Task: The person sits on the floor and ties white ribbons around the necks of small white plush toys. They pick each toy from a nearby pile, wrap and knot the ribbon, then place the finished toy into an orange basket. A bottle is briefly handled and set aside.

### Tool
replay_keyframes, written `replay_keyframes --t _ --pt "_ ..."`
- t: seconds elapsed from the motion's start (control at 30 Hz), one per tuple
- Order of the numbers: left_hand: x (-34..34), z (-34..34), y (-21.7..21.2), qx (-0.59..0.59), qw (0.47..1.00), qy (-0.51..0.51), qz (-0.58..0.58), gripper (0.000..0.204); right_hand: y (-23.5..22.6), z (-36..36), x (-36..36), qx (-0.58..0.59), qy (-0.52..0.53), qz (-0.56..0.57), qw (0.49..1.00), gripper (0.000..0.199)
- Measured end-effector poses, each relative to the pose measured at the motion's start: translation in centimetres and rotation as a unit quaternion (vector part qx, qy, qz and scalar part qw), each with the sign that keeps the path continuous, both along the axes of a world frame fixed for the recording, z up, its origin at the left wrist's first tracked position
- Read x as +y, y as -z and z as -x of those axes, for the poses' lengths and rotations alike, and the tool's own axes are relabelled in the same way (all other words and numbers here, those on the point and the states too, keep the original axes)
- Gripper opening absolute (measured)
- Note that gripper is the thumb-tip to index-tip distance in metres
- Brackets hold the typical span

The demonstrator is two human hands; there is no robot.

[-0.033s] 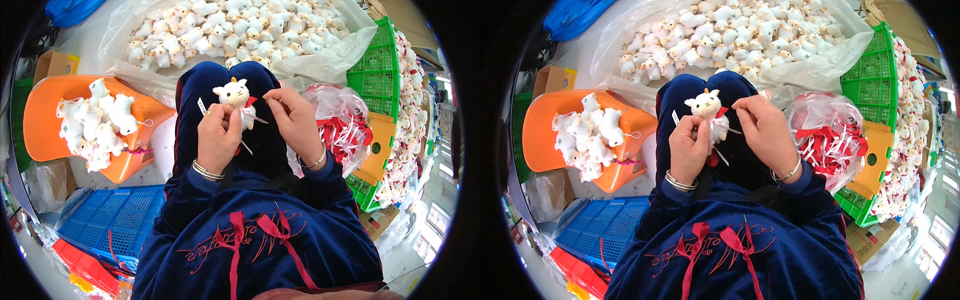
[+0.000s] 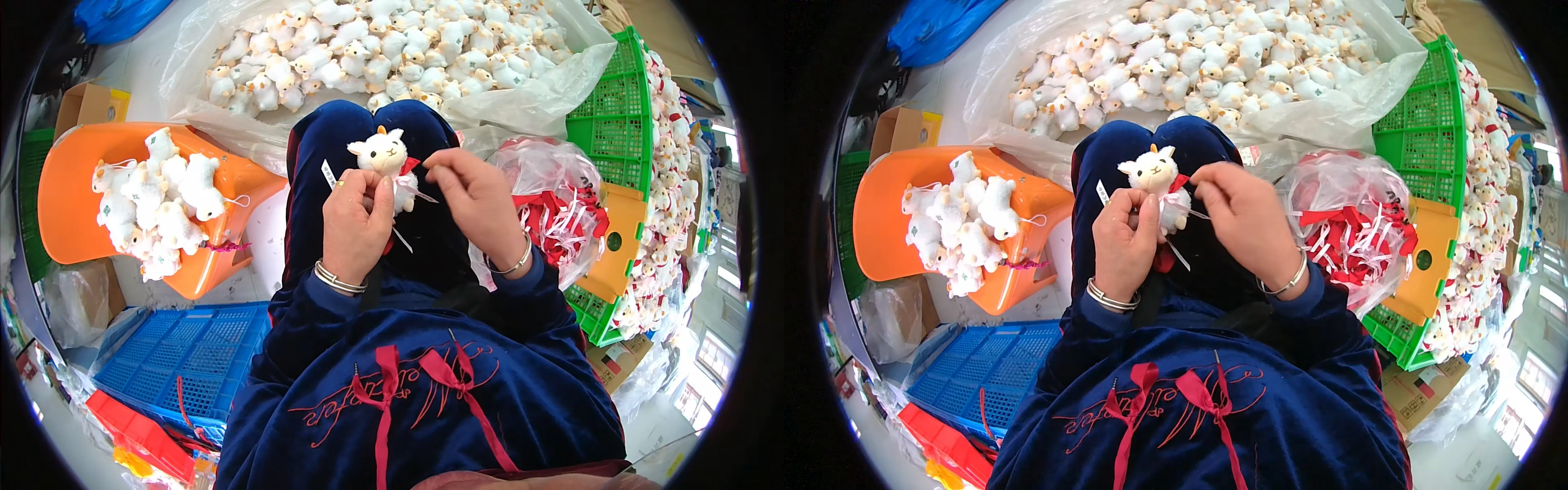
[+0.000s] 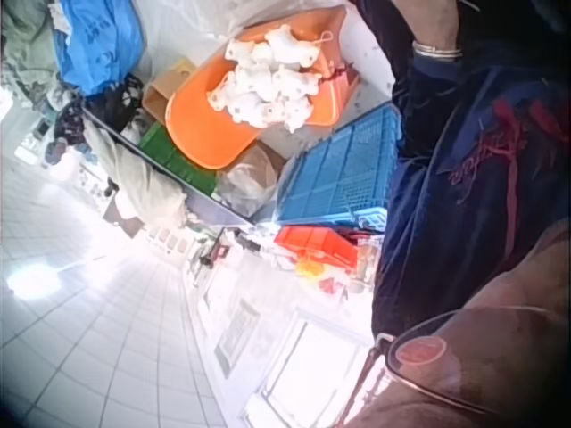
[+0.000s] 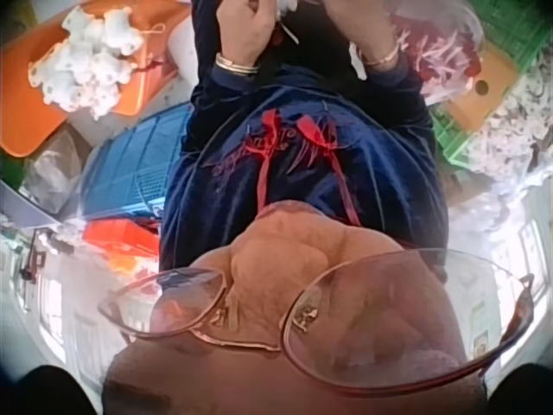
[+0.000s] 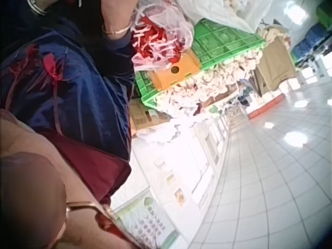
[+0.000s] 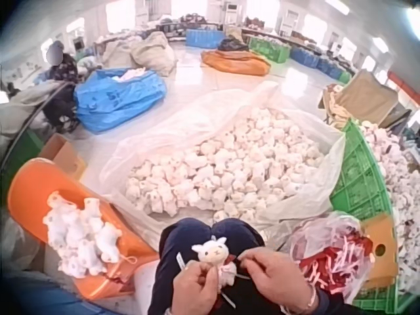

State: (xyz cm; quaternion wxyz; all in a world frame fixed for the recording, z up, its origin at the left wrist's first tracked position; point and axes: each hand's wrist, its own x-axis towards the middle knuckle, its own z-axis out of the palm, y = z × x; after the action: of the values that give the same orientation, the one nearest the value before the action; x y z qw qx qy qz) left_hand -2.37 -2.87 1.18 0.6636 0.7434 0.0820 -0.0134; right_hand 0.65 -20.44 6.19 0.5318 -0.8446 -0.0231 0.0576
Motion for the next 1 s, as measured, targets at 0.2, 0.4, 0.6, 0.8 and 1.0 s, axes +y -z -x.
replay_keyframes --t 0.2,0.4,0.6,0.8,1.0 --pt "0.5 0.0 0.4 -0.004 1.0 0.009 0.024 0.016 1.3 0.2 0.9 0.108 -0.038 0.008 0.993 0.023" --pt "0.3 0.0 0.4 0.003 0.999 0.007 0.034 0.013 2.7 -0.3 0.8 0.206 -0.029 -0.062 0.976 0.035" --pt "0.1 0.0 0.2 0.008 1.0 0.002 0.016 0.013 2.8 -0.5 1.8 0.131 -0.03 -0.049 0.99 0.03" --pt "0.0 0.4 0.5 0.001 0.999 -0.005 0.047 0.013 3.8 0.2 2.2 0.088 0.028 -0.132 0.987 0.023" --pt "0.0 0.5 0.7 0.037 0.988 -0.001 0.148 0.014 3.6 0.0 1.4 0.148 0.023 -0.192 0.97 0.021"
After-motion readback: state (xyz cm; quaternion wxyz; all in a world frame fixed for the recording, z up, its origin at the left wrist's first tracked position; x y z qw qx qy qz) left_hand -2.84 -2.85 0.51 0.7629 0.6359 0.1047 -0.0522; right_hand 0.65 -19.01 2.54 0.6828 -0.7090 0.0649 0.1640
